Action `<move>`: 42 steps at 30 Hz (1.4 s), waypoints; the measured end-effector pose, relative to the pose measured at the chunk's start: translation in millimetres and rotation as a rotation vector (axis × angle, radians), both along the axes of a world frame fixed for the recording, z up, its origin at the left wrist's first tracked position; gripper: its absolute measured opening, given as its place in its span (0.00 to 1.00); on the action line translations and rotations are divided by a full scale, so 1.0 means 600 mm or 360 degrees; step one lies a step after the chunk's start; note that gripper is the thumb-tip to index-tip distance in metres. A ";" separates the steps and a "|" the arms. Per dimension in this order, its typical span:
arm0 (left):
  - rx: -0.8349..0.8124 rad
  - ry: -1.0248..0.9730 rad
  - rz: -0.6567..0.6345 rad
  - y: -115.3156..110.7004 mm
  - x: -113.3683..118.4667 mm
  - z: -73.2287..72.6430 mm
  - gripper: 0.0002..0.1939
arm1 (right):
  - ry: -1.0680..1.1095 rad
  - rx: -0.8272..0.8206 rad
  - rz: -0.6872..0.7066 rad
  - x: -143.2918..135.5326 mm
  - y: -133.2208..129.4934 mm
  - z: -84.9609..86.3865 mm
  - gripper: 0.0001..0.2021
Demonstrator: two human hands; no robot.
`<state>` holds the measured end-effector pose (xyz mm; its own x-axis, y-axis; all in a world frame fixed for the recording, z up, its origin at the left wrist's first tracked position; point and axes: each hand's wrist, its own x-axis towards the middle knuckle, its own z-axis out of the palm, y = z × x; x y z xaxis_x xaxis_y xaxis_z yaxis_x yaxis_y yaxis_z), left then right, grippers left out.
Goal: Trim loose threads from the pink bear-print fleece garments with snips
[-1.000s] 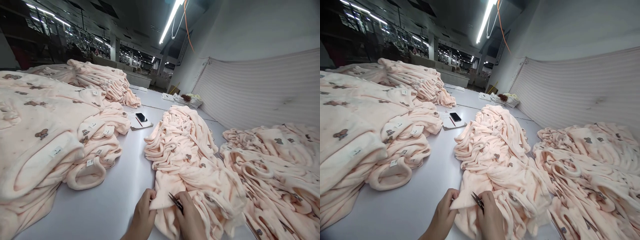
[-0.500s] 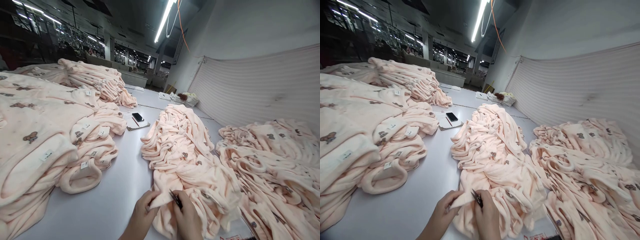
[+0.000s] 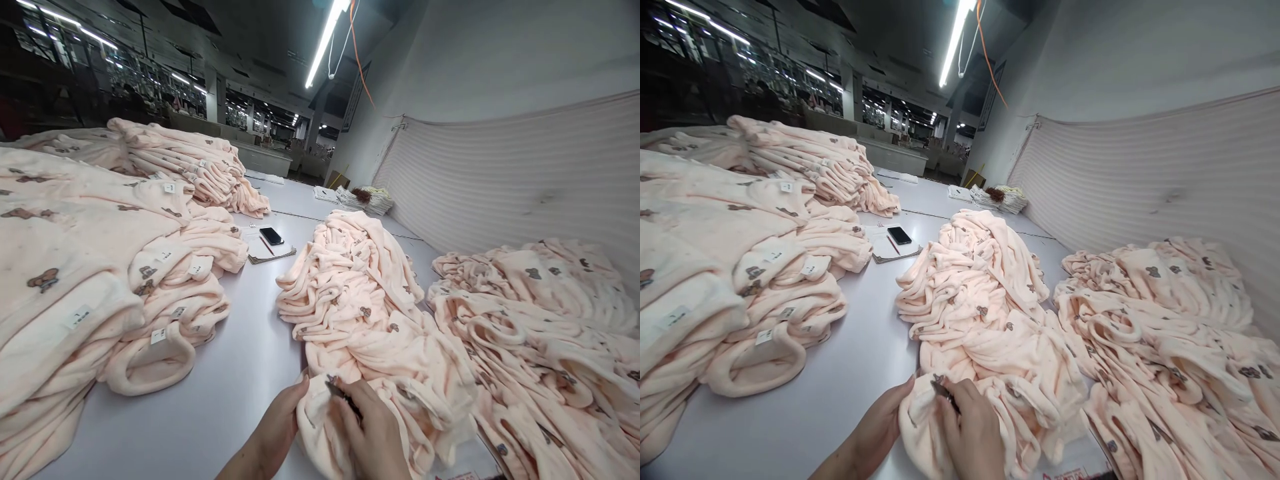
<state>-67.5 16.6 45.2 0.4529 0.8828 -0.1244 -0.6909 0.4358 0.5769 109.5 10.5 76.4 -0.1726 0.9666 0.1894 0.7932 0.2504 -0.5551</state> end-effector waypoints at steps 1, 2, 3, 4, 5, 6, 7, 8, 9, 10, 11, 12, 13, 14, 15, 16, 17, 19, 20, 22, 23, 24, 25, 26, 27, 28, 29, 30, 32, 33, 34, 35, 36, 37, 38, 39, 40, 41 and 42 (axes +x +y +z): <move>0.0010 -0.0007 -0.0008 0.001 0.001 0.000 0.21 | 0.0034 -0.0026 -0.0018 0.003 0.001 0.002 0.12; 0.0021 -0.0012 -0.0015 0.002 0.001 0.000 0.21 | 0.0075 -0.0041 -0.0035 0.006 0.000 0.002 0.12; 0.0028 -0.0012 -0.0026 0.003 0.001 0.000 0.21 | 0.0115 -0.0041 -0.0057 0.008 -0.002 0.001 0.12; 0.0029 -0.0006 -0.0041 0.004 0.002 0.000 0.21 | 0.0148 -0.0028 -0.0076 0.010 -0.007 -0.001 0.12; 0.0028 -0.0002 -0.0056 0.006 0.003 0.000 0.21 | 0.0173 -0.0003 -0.0084 0.011 -0.013 -0.004 0.12; 0.0027 -0.0005 -0.0072 0.008 0.005 0.001 0.20 | 0.0191 0.0033 -0.0072 0.009 -0.020 -0.009 0.12; 0.0025 -0.0012 -0.0088 0.009 0.007 0.001 0.21 | 0.0196 0.0073 -0.0043 0.007 -0.027 -0.014 0.12; 0.0026 -0.0022 -0.0106 0.011 0.010 0.002 0.21 | 0.0184 0.0115 -0.0013 0.003 -0.034 -0.020 0.12; 0.0029 -0.0028 -0.0126 0.012 0.012 0.003 0.21 | 0.0150 0.0155 0.0004 -0.001 -0.038 -0.024 0.12; 0.0035 -0.0029 -0.0143 0.013 0.015 0.004 0.21 | 0.0093 0.0194 -0.0003 -0.005 -0.040 -0.028 0.12; 0.0041 -0.0012 -0.0156 0.014 0.016 0.005 0.22 | 0.0030 0.0225 -0.0035 -0.006 -0.040 -0.030 0.12; 0.0054 0.0030 -0.0170 0.014 0.017 0.005 0.22 | -0.0021 0.0240 -0.0078 -0.005 -0.037 -0.029 0.11; 0.0073 0.0090 -0.0186 0.015 0.018 0.006 0.22 | -0.0046 0.0239 -0.0117 -0.003 -0.034 -0.027 0.11; 0.0095 0.0154 -0.0205 0.017 0.018 0.006 0.21 | -0.0042 0.0226 -0.0137 0.002 -0.031 -0.024 0.11; 0.0118 0.0214 -0.0227 0.019 0.019 0.007 0.21 | -0.0010 0.0210 -0.0142 0.006 -0.029 -0.021 0.12; 0.0137 0.0260 -0.0258 0.023 0.021 0.007 0.21 | 0.0046 0.0195 -0.0137 0.010 -0.030 -0.018 0.12; 0.0148 0.0286 -0.0293 0.028 0.024 0.006 0.21 | 0.0115 0.0188 -0.0128 0.010 -0.033 -0.018 0.12; 0.0128 0.0292 -0.0368 0.044 0.032 0.006 0.20 | 0.0251 0.0197 -0.0087 0.001 -0.047 -0.026 0.11; 0.0104 0.0291 -0.0408 0.054 0.036 0.005 0.20 | 0.0306 0.0182 -0.0042 -0.010 -0.056 -0.036 0.10; 0.0050 0.0290 -0.0469 0.075 0.038 0.004 0.21 | 0.0338 0.0091 0.0059 -0.039 -0.070 -0.066 0.10; 0.0030 0.0298 -0.0479 0.084 0.034 0.003 0.23 | 0.0295 0.0013 0.0086 -0.053 -0.072 -0.083 0.12; 0.0015 0.0321 -0.0466 0.091 0.026 0.002 0.24 | 0.0212 -0.0047 0.0070 -0.064 -0.070 -0.099 0.14; 0.0005 0.0364 -0.0422 0.096 0.014 0.000 0.25 | 0.0125 -0.0088 0.0040 -0.072 -0.064 -0.112 0.14; -0.0005 0.0430 -0.0352 0.098 -0.002 -0.003 0.25 | 0.0041 -0.0098 -0.0003 -0.074 -0.054 -0.121 0.13; -0.0016 0.0519 -0.0260 0.097 -0.020 -0.008 0.23 | 0.0024 -0.0104 -0.0042 -0.072 -0.041 -0.125 0.12; -0.0029 0.0626 -0.0151 0.092 -0.038 -0.013 0.21 | 0.0080 -0.0118 -0.0068 -0.065 -0.027 -0.124 0.12; -0.0045 0.0742 -0.0043 0.084 -0.054 -0.018 0.19 | 0.0187 -0.0143 -0.0084 -0.056 -0.013 -0.119 0.12; -0.0060 0.0861 0.0052 0.074 -0.065 -0.024 0.16 | 0.0316 -0.0175 -0.0097 -0.046 0.000 -0.111 0.13; -0.0067 0.1059 0.0144 0.049 -0.071 -0.033 0.14 | 0.0539 -0.0254 -0.0125 -0.030 0.017 -0.091 0.14; -0.0052 0.1116 0.0131 0.036 -0.064 -0.034 0.14 | 0.0666 -0.0314 -0.0135 -0.026 0.022 -0.081 0.15; -0.0019 0.1134 0.0088 0.025 -0.052 -0.034 0.15 | 0.0799 -0.0390 -0.0130 -0.025 0.023 -0.073 0.16; 0.0049 0.1122 0.0047 0.016 -0.036 -0.033 0.16 | 0.0977 -0.0498 -0.0097 -0.025 0.023 -0.067 0.17; 0.0134 0.1095 0.0030 0.010 -0.019 -0.030 0.17 | 0.1160 -0.0614 -0.0046 -0.027 0.022 -0.064 0.18; 0.0220 0.1066 0.0039 0.007 -0.003 -0.027 0.17 | 0.1303 -0.0697 -0.0010 -0.027 0.021 -0.062 0.18; 0.0295 0.1053 0.0080 0.007 0.010 -0.025 0.16 | 0.1361 -0.0708 -0.0027 -0.025 0.021 -0.062 0.18; 0.0351 0.1061 0.0143 0.009 0.019 -0.023 0.13 | 0.1327 -0.0640 -0.0099 -0.021 0.022 -0.063 0.18; 0.0384 0.1088 0.0222 0.012 0.024 -0.023 0.10 | 0.1247 -0.0521 -0.0208 -0.013 0.024 -0.065 0.17; 0.0396 0.1127 0.0304 0.014 0.025 -0.023 0.07 | 0.1151 -0.0376 -0.0328 -0.003 0.027 -0.065 0.17; 0.0397 0.1164 0.0383 0.016 0.023 -0.024 0.05 | 0.1071 -0.0247 -0.0420 0.008 0.030 -0.065 0.16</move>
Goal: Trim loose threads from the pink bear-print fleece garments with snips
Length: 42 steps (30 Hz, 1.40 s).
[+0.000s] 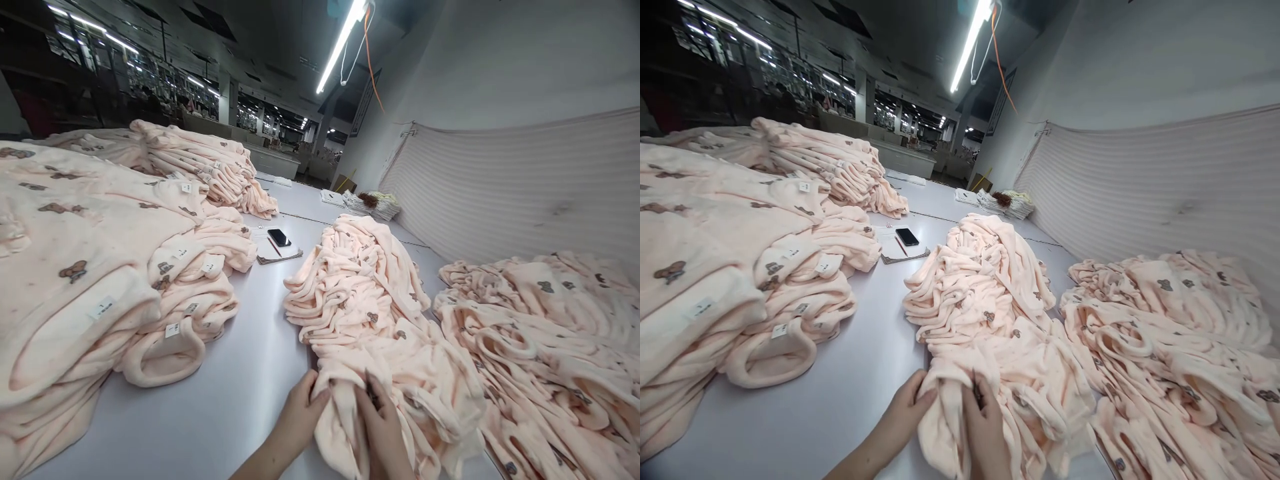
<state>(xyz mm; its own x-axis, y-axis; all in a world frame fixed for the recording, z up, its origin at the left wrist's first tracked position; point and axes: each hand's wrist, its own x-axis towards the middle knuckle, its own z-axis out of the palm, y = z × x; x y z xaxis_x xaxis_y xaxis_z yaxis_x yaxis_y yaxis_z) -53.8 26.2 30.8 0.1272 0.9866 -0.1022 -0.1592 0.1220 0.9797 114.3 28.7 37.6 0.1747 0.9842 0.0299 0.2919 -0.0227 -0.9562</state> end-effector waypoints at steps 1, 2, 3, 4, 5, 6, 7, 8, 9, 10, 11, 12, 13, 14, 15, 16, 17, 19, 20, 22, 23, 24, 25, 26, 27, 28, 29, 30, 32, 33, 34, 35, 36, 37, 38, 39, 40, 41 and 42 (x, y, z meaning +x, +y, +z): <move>0.0036 0.0027 0.0076 0.000 -0.005 -0.001 0.05 | -0.0086 0.0070 -0.0054 0.011 0.003 0.002 0.14; 0.0079 0.0047 0.0140 0.000 -0.011 -0.002 0.05 | -0.0170 0.0122 -0.0045 0.019 0.004 0.005 0.12; 0.0125 0.0057 0.0175 -0.002 -0.016 -0.002 0.04 | -0.0269 0.0159 0.0008 0.025 0.004 0.010 0.10; 0.0173 0.0056 0.0179 -0.005 -0.021 -0.002 0.03 | -0.0399 0.0188 0.0068 0.028 0.002 0.015 0.08; 0.0218 0.0045 0.0159 -0.007 -0.024 -0.001 0.03 | -0.0542 0.0204 0.0119 0.028 -0.001 0.021 0.08; 0.0257 0.0026 0.0127 -0.010 -0.026 -0.001 0.03 | -0.0681 0.0211 0.0149 0.026 -0.004 0.028 0.08; 0.0287 0.0005 0.0091 -0.011 -0.027 -0.001 0.03 | -0.0794 0.0218 0.0162 0.022 -0.009 0.036 0.08; 0.0304 -0.0014 0.0058 -0.012 -0.027 -0.001 0.03 | -0.0856 0.0225 0.0179 0.017 -0.013 0.044 0.08; 0.0310 -0.0026 0.0032 -0.012 -0.026 -0.002 0.03 | -0.0882 0.0238 0.0211 0.012 -0.017 0.051 0.08; 0.0315 -0.0032 0.0012 -0.012 -0.025 -0.004 0.03 | -0.0878 0.0251 0.0263 0.007 -0.020 0.059 0.09; 0.0318 -0.0034 -0.0004 -0.012 -0.025 -0.006 0.03 | -0.0853 0.0264 0.0328 0.002 -0.022 0.064 0.10; 0.0320 -0.0038 -0.0024 -0.012 -0.025 -0.008 0.03 | -0.0817 0.0270 0.0393 -0.002 -0.023 0.068 0.11; 0.0322 -0.0051 -0.0038 -0.012 -0.026 -0.010 0.03 | -0.0781 0.0264 0.0444 -0.007 -0.023 0.070 0.11; 0.0321 -0.0072 -0.0053 -0.012 -0.027 -0.011 0.03 | -0.0754 0.0248 0.0471 -0.010 -0.023 0.070 0.11; 0.0317 -0.0097 -0.0065 -0.013 -0.028 -0.013 0.03 | -0.0737 0.0231 0.0476 -0.013 -0.021 0.069 0.10; 0.0312 -0.0118 -0.0080 -0.013 -0.030 -0.013 0.03 | -0.0733 0.0216 0.0465 -0.015 -0.020 0.065 0.09; 0.0308 -0.0133 -0.0100 -0.013 -0.031 -0.014 0.03 | -0.0736 0.0209 0.0438 -0.016 -0.019 0.061 0.09; 0.0292 -0.0156 -0.0124 -0.013 -0.033 -0.012 0.04 | -0.0738 0.0227 0.0363 -0.015 -0.018 0.052 0.10; 0.0272 -0.0172 -0.0135 -0.012 -0.033 -0.010 0.04 | -0.0739 0.0241 0.0316 -0.015 -0.018 0.047 0.10; 0.0238 -0.0230 -0.0133 -0.009 -0.030 -0.004 0.03 | -0.0774 0.0256 0.0234 -0.017 -0.021 0.036 0.14; 0.0229 -0.0264 -0.0115 -0.007 -0.028 -0.001 0.02 | -0.0821 0.0249 0.0199 -0.019 -0.022 0.031 0.15; 0.0220 -0.0297 -0.0092 -0.004 -0.026 0.002 0.02 | -0.0878 0.0229 0.0161 -0.021 -0.021 0.027 0.14; 0.0208 -0.0328 -0.0063 -0.001 -0.024 0.004 0.03 | -0.0920 0.0205 0.0121 -0.023 -0.019 0.024 0.11; 0.0175 -0.0365 -0.0030 0.002 -0.022 0.007 0.05 | -0.0927 0.0193 0.0079 -0.024 -0.014 0.023 0.09; 0.0110 -0.0409 -0.0031 0.005 -0.021 0.010 0.08 | -0.0896 0.0195 0.0046 -0.024 -0.008 0.023 0.08; 0.0014 -0.0464 -0.0084 0.008 -0.020 0.013 0.10 | -0.0851 0.0200 0.0007 -0.022 0.000 0.026 0.09; -0.0098 -0.0530 -0.0177 0.011 -0.019 0.016 0.11 | -0.0810 0.0204 -0.0030 -0.019 0.008 0.031 0.08; -0.0207 -0.0607 -0.0285 0.013 -0.019 0.020 0.12 | -0.0790 0.0205 -0.0064 -0.016 0.016 0.037 0.07; -0.0367 -0.0784 -0.0456 0.016 -0.018 0.028 0.14 | -0.0819 0.0184 -0.0107 -0.007 0.029 0.050 0.05; -0.0411 -0.0879 -0.0478 0.018 -0.018 0.031 0.16 | -0.0844 0.0167 -0.0112 -0.002 0.032 0.056 0.05; -0.0444 -0.0977 -0.0459 0.019 -0.017 0.034 0.16 | -0.0859 0.0161 -0.0101 0.002 0.032 0.061 0.05; -0.0475 -0.1065 -0.0435 0.019 -0.016 0.036 0.16 | -0.0863 0.0168 -0.0057 0.006 0.029 0.064 0.06; -0.0506 -0.1138 -0.0420 0.020 -0.015 0.038 0.17 | -0.0860 0.0180 0.0020 0.009 0.025 0.065 0.05; -0.0535 -0.1193 -0.0420 0.020 -0.014 0.039 0.18 | -0.0843 0.0206 0.0119 0.012 0.019 0.065 0.03; -0.0555 -0.1230 -0.0428 0.020 -0.014 0.040 0.19 | -0.0815 0.0250 0.0218 0.014 0.012 0.064 0.02; -0.0560 -0.1250 -0.0443 0.020 -0.013 0.040 0.19 | -0.0782 0.0306 0.0301 0.016 0.005 0.062 0.05; -0.0552 -0.1259 -0.0455 0.020 -0.012 0.041 0.19 | -0.0755 0.0363 0.0355 0.016 -0.001 0.060 0.08; -0.0537 -0.1265 -0.0467 0.019 -0.010 0.043 0.19 | -0.0749 0.0410 0.0372 0.014 -0.005 0.057 0.10; -0.0524 -0.1268 -0.0478 0.019 -0.009 0.044 0.19 | -0.0768 0.0445 0.0359 0.013 -0.009 0.056 0.12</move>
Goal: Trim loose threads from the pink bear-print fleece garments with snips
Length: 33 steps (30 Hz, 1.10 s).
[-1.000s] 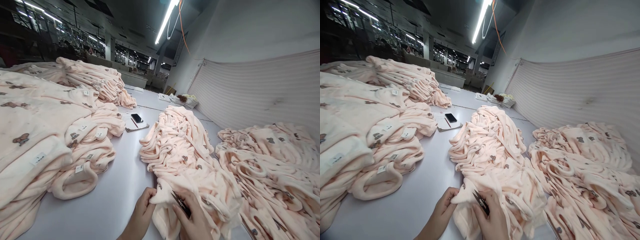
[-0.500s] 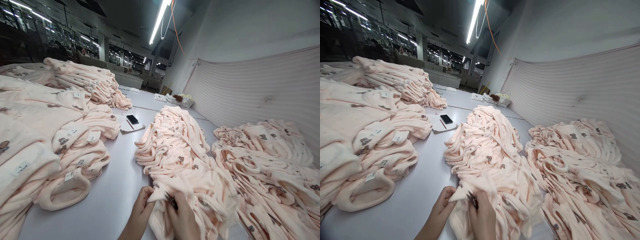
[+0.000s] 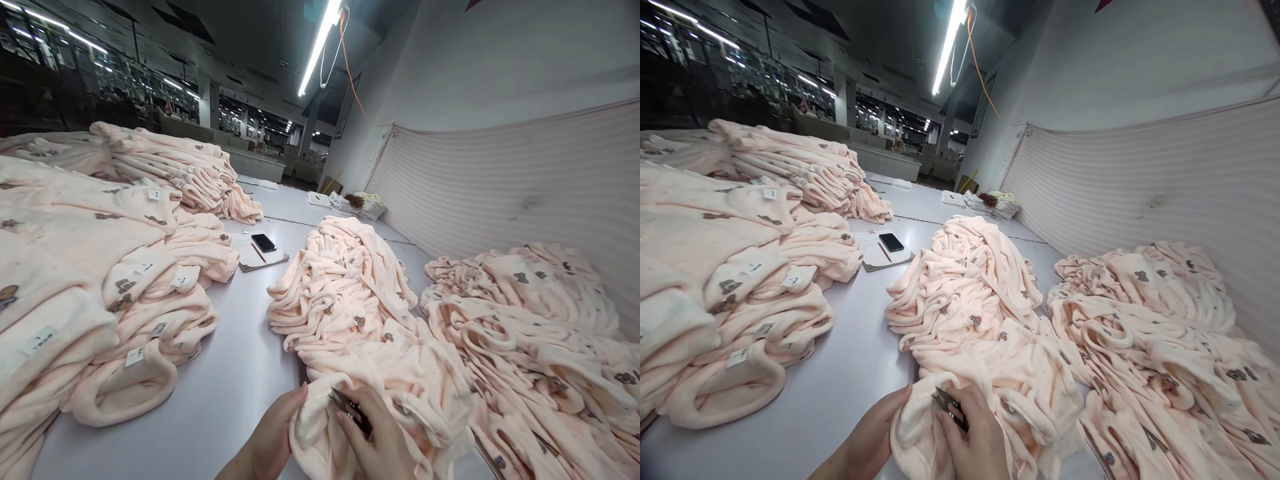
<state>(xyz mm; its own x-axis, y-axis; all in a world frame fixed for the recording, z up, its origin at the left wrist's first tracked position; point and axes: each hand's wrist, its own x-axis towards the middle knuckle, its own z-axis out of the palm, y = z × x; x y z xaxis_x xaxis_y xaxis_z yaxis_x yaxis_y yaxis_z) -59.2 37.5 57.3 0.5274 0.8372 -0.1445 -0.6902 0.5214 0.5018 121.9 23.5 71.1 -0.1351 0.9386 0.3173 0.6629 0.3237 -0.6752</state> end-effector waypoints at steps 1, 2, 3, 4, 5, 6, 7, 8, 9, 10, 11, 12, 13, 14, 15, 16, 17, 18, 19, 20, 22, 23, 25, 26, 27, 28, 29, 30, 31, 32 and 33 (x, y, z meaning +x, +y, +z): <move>0.0008 0.0002 0.0001 -0.001 0.001 0.001 0.19 | -0.0035 0.0033 -0.0029 -0.002 -0.001 -0.001 0.12; 0.0010 0.0012 0.0002 -0.001 0.002 0.003 0.19 | -0.0082 0.0053 -0.0060 -0.005 -0.001 -0.001 0.12; 0.0010 0.0031 0.0006 -0.002 0.003 0.003 0.19 | -0.0129 0.0064 -0.0097 -0.007 0.000 -0.001 0.12; 0.0010 0.0053 0.0014 -0.003 0.004 0.003 0.18 | -0.0168 0.0069 -0.0135 -0.007 0.001 0.000 0.12; 0.0012 0.0075 0.0021 -0.003 0.004 0.003 0.18 | -0.0195 0.0070 -0.0168 -0.007 0.003 0.002 0.12; 0.0013 0.0093 0.0026 -0.003 0.003 0.002 0.18 | -0.0209 0.0064 -0.0188 -0.006 0.004 0.002 0.12; 0.0016 0.0102 0.0028 -0.004 0.003 0.001 0.18 | -0.0210 0.0059 -0.0190 -0.004 0.005 0.003 0.12; 0.0021 0.0101 0.0023 -0.004 0.003 0.001 0.18 | -0.0201 0.0057 -0.0170 -0.002 0.005 0.003 0.11; 0.0027 0.0089 0.0015 -0.004 0.003 0.001 0.18 | -0.0188 0.0062 -0.0138 0.000 0.004 0.002 0.11; 0.0036 0.0072 0.0004 -0.004 0.004 0.001 0.18 | -0.0181 0.0071 -0.0105 0.001 0.002 0.001 0.11; 0.0048 0.0054 -0.0005 -0.004 0.004 0.003 0.18 | -0.0187 0.0077 -0.0081 0.002 0.001 0.001 0.11; 0.0062 0.0040 -0.0009 -0.004 0.005 0.006 0.18 | -0.0209 0.0078 -0.0069 0.001 -0.001 0.000 0.11; 0.0076 0.0032 -0.0005 -0.004 0.007 0.008 0.18 | -0.0241 0.0075 -0.0066 0.000 -0.002 0.000 0.11; 0.0092 0.0037 0.0002 -0.005 0.008 0.011 0.18 | -0.0274 0.0069 -0.0067 -0.002 -0.004 0.001 0.11; 0.0109 0.0046 0.0010 -0.005 0.009 0.013 0.18 | -0.0303 0.0063 -0.0068 -0.005 -0.004 0.003 0.11; 0.0129 0.0055 0.0013 -0.006 0.010 0.014 0.18 | -0.0325 0.0059 -0.0067 -0.007 -0.004 0.005 0.11; 0.0148 0.0064 0.0015 -0.007 0.011 0.015 0.18 | -0.0345 0.0063 -0.0068 -0.009 -0.004 0.007 0.11; 0.0160 0.0071 0.0017 -0.008 0.012 0.014 0.17 | -0.0368 0.0069 -0.0064 -0.010 -0.004 0.009 0.10; 0.0169 0.0075 0.0020 -0.009 0.012 0.012 0.17 | -0.0394 0.0075 -0.0057 -0.011 -0.003 0.012 0.10; 0.0171 0.0080 0.0026 -0.009 0.013 0.010 0.17 | -0.0417 0.0079 -0.0048 -0.011 -0.003 0.013 0.10; 0.0168 0.0089 0.0038 -0.009 0.013 0.005 0.17 | -0.0442 0.0077 -0.0009 -0.008 -0.003 0.015 0.10; 0.0168 0.0088 0.0035 -0.009 0.014 0.004 0.17 | -0.0443 0.0077 0.0007 -0.006 -0.003 0.015 0.10; 0.0173 0.0073 0.0012 -0.009 0.016 0.005 0.18 | -0.0465 0.0093 0.0011 -0.002 -0.006 0.013 0.10; 0.0171 0.0060 0.0001 -0.009 0.017 0.006 0.18 | -0.0504 0.0109 0.0010 -0.001 -0.007 0.012 0.10; 0.0167 0.0050 -0.0007 -0.009 0.019 0.009 0.18 | -0.0552 0.0132 -0.0002 -0.001 -0.008 0.011 0.11; 0.0160 0.0045 -0.0012 -0.009 0.021 0.011 0.19 | -0.0597 0.0156 -0.0023 -0.001 -0.009 0.011 0.11; 0.0154 0.0046 -0.0009 -0.009 0.023 0.014 0.19 | -0.0627 0.0170 -0.0043 -0.003 -0.009 0.011 0.11; 0.0149 0.0055 -0.0008 -0.010 0.025 0.015 0.20 | -0.0633 0.0171 -0.0063 -0.005 -0.010 0.011 0.11; 0.0149 0.0072 -0.0006 -0.010 0.025 0.016 0.21 | -0.0608 0.0158 -0.0078 -0.006 -0.009 0.012 0.11; 0.0159 0.0091 -0.0009 -0.010 0.026 0.015 0.21 | -0.0559 0.0134 -0.0083 -0.007 -0.009 0.012 0.10; 0.0178 0.0120 -0.0010 -0.009 0.026 0.013 0.21 | -0.0496 0.0100 -0.0067 -0.005 -0.008 0.013 0.11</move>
